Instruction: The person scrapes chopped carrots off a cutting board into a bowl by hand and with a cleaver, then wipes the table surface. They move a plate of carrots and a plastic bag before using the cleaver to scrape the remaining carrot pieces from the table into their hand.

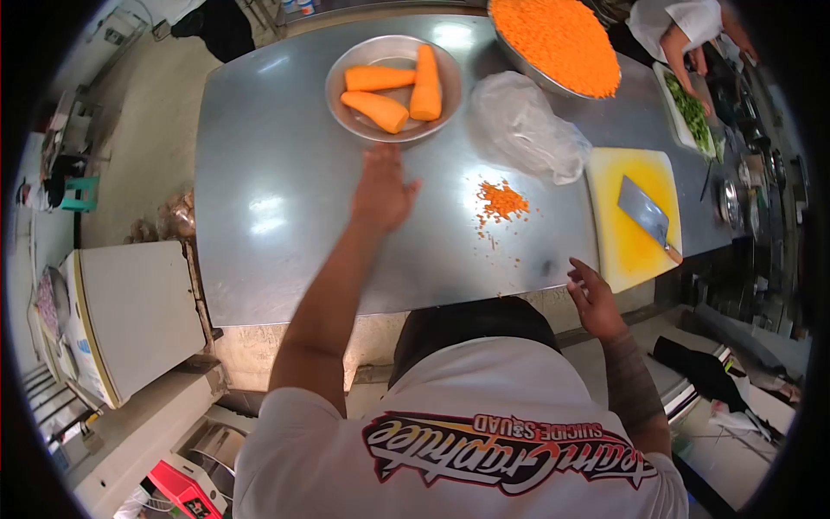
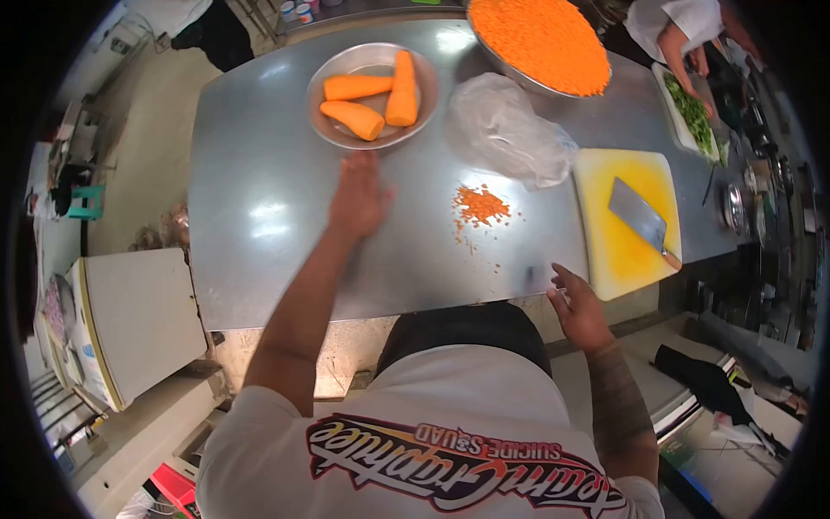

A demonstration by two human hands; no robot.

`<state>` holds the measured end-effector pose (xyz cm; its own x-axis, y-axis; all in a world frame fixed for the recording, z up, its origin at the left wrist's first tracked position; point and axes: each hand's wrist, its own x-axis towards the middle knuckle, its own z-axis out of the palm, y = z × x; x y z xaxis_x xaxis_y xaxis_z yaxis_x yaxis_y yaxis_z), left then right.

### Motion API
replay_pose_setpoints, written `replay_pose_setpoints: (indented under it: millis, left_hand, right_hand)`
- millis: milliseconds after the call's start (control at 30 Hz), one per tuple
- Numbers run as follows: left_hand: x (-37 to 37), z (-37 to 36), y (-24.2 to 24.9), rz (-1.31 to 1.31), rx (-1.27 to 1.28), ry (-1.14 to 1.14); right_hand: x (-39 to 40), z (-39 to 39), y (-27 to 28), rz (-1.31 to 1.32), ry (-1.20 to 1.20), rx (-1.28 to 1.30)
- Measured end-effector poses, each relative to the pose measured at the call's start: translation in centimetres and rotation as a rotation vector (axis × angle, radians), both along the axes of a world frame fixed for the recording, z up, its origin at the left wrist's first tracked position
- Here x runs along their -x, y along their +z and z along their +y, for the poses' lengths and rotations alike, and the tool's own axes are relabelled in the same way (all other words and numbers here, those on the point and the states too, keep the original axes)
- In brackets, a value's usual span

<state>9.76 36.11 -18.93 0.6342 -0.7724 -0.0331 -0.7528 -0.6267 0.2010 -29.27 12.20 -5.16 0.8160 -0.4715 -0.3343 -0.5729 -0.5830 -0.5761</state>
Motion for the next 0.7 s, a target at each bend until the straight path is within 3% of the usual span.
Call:
replay_pose_setpoints:
  millis: [133, 233, 267, 400, 500, 633, 700]
  left_hand:
    - [9.7, -5.2, 0.9, 0.206, 0.224, -0.093]
    - [8.0, -10.2, 0.1, 0.077, 0.309, 0.064]
    - [6.5, -11.7, 0.7, 0.149, 0.267, 0.065]
    - [8.7, -13.7, 1.8, 0.374, 0.241, -0.403]
    - [13.9, -13.4, 2.5, 0.439, 0.248, -0.491]
    - [16.9, -9.5, 2.5, 0.418, 0.565, -0.107]
    - [19.0, -5.6, 3.6, 0.254, 0.583, 0.045]
  right_hand:
    - [-0.2, -2.0, -4.0, -0.157, 0.136, 0.173]
    - [-1.0, -2.9, -5.4, -0.188, 0.167, 0.264]
    - [-1.1, -3.4, -6.2, -0.203, 0.185, 0.308]
    - [-2.3, -7.1, -9.1, -0.224, 0.231, 0.345]
    - [-5.2, -10.0, -10.6, -0.264, 0.292, 0.331]
    - [-11.4, -10.5, -11.7, -0.323, 0.436, 0.276]
    - [-14.0, -8.6, -12.1, -0.387, 0.567, 0.199]
